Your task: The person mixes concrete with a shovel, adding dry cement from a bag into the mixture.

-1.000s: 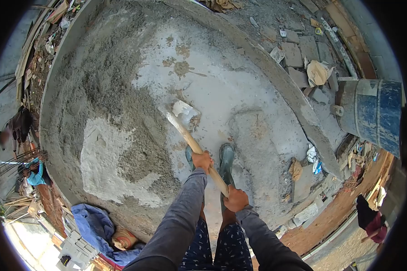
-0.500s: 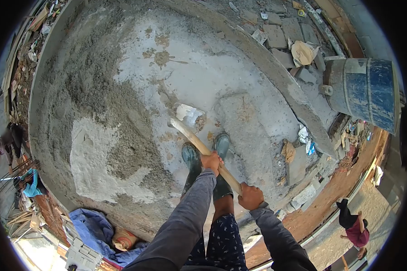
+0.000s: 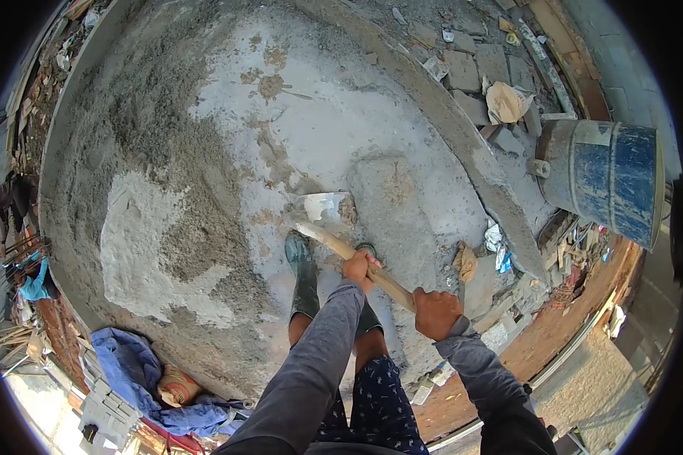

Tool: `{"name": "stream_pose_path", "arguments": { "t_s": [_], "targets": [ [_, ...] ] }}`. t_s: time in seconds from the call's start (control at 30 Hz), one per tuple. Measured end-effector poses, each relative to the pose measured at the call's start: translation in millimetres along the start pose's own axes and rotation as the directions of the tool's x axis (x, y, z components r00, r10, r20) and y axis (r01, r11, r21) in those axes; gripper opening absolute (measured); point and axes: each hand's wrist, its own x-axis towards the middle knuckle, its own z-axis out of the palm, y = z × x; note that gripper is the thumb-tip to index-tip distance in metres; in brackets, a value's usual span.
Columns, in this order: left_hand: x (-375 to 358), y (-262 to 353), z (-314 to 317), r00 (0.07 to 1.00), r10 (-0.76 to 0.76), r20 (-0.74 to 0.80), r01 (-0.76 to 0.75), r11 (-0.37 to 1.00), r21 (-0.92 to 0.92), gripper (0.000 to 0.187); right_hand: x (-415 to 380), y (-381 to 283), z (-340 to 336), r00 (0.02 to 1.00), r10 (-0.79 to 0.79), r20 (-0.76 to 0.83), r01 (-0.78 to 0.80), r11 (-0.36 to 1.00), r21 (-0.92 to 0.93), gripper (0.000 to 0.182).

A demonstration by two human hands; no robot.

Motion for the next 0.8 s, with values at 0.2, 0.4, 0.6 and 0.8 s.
{"name": "stream_pose_path", "arguments": {
  "t_s": [0.2, 0.4, 0.6, 0.8],
  "targets": [
    [-59, 9, -6, 0.968, -0.126, 0.216, 0.136, 0.990, -0.036, 0.019, -37, -12, -35, 0.992, -0.058, -0.115, 0.050, 0.996, -0.068, 0.012],
    [-118, -18, 18, 0.976, -0.109, 0.189, 0.141, 0.977, -0.160, 0.022, -172, 59, -62, 0.987, 0.039, -0.153, -0.023, 0.994, 0.105, 0.016],
    [-166, -199, 82, 0.939, -0.033, 0.342, 0.034, 0.999, 0.004, 0.016, -355, 216, 27, 0.818, 0.502, -0.281, -0.427, 0.857, 0.288, 0.012],
    [-179, -276, 90, 0.926, -0.237, 0.294, 0.215, 0.971, 0.108, 0.016, -402, 295, 140, 0.616, 0.712, -0.336, -0.669, 0.699, 0.253, 0.010]
  ]
}}
